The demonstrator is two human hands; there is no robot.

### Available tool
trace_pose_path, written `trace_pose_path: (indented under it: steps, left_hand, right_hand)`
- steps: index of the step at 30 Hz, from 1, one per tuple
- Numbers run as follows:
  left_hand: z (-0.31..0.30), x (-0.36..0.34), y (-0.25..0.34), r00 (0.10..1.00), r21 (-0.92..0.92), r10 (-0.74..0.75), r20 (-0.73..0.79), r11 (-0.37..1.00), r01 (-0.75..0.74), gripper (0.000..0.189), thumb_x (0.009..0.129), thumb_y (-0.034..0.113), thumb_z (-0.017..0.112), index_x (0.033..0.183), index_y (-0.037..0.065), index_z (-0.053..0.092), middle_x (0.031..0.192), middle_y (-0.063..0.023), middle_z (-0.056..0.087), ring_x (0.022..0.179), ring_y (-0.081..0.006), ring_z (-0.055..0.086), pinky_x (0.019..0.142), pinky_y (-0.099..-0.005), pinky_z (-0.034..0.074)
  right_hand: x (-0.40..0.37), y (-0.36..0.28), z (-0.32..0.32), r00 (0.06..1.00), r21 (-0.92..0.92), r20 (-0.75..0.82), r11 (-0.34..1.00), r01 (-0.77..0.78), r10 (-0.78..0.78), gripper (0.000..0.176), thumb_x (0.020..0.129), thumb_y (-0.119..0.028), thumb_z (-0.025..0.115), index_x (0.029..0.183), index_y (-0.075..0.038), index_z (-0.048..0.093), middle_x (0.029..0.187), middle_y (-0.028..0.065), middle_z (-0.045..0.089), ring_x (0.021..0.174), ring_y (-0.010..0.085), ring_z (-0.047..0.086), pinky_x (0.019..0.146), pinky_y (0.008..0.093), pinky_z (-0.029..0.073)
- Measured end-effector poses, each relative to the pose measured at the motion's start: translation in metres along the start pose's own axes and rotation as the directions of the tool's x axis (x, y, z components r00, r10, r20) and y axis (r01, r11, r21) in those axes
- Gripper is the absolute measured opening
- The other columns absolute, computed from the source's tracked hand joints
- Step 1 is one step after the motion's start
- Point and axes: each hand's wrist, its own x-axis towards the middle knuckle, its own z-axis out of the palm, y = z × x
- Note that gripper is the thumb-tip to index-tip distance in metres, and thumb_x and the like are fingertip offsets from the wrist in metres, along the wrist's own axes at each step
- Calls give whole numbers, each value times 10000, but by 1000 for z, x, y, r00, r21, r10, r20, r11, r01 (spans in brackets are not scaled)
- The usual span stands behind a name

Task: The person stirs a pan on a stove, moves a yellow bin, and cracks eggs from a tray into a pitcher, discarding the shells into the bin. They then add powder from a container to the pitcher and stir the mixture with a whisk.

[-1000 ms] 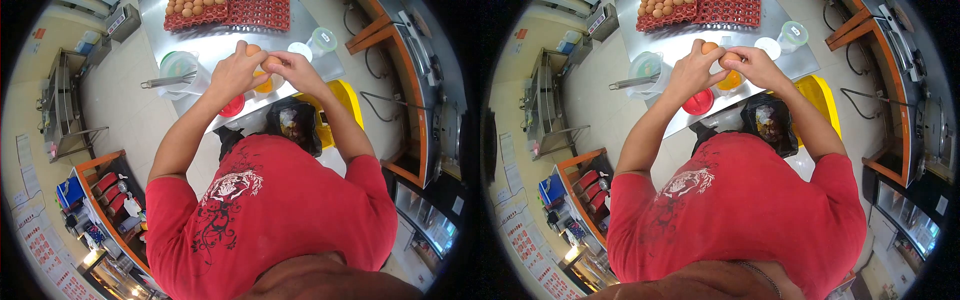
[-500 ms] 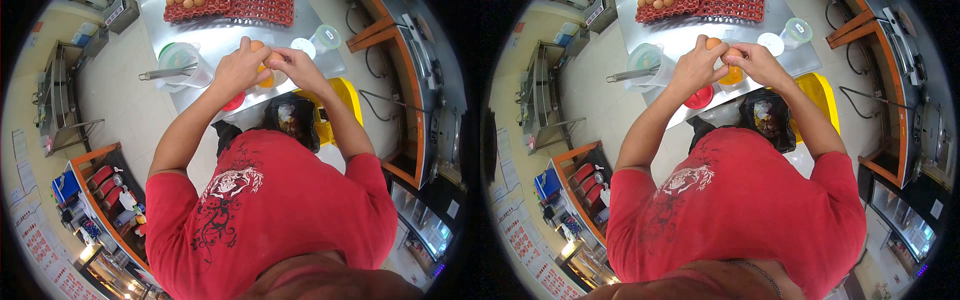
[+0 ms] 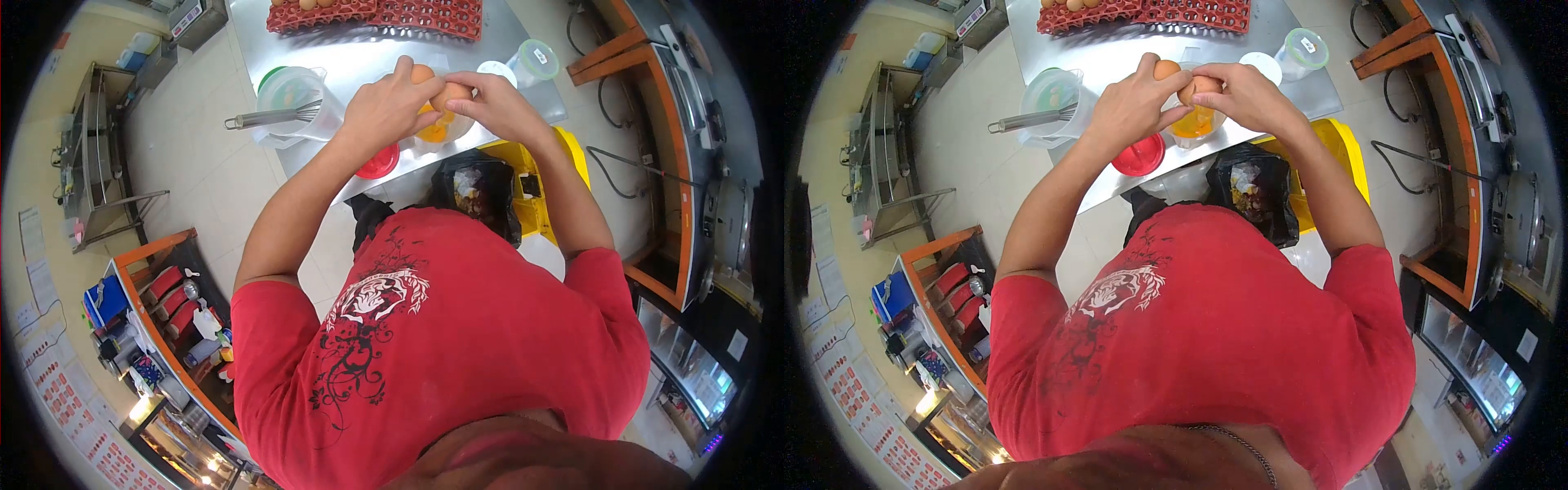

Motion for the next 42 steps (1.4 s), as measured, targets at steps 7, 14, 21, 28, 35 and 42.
trace_pose_path:
  steps: [7,14,21,28,35,42]
  left_hand:
    - [-12,8,11,997,-11,39,-69,999,-40,537,867,470,801,1336,290,612,1278,-159,546,823,-358,747,644,-435,626]
    - [-29,-7,-4,978,-93,-128,-166,989,114,617,761,492,896,1277,252,657,1286,-157,563,793,-318,732,682,-428,620]
    - [-23,-4,-12,962,-138,-144,-231,984,114,572,802,494,883,1266,240,666,1255,-170,575,671,-277,699,669,-419,603]
    - [-22,3,-2,968,-214,-157,-198,970,114,516,846,478,857,1256,227,671,1247,-167,576,663,-269,697,670,-417,601]
    - [-17,3,7,985,-228,-132,-111,968,104,510,875,476,812,1290,232,641,1231,-160,550,886,-388,724,703,-473,614]
    - [-8,7,16,995,-157,-73,-64,986,62,523,848,415,830,1290,243,608,1183,-166,529,861,-372,730,665,-464,615]
  right_hand:
    - [-12,8,-1,996,265,-59,961,76,-62,446,953,-250,764,1309,4,672,1079,100,729,952,186,675,861,341,555]
    - [-99,69,-18,892,218,359,904,-367,275,449,960,-269,744,1332,-34,658,1181,57,686,1078,143,637,944,304,528]
    - [-107,109,-13,877,721,319,509,-470,359,407,965,-257,696,1295,-24,650,1182,88,683,1142,225,685,939,350,557]
    - [-66,43,-17,992,872,-25,487,-39,124,451,932,-24,717,1357,37,578,1316,147,632,1193,269,681,1079,396,551]
    - [-41,32,5,862,-94,-424,960,262,-277,423,887,-146,836,1266,-36,685,1176,139,717,1078,299,685,944,379,538]
    - [-40,34,9,894,-86,-381,972,217,-234,458,894,-145,831,1316,-53,679,1237,124,721,1108,260,687,905,338,529]
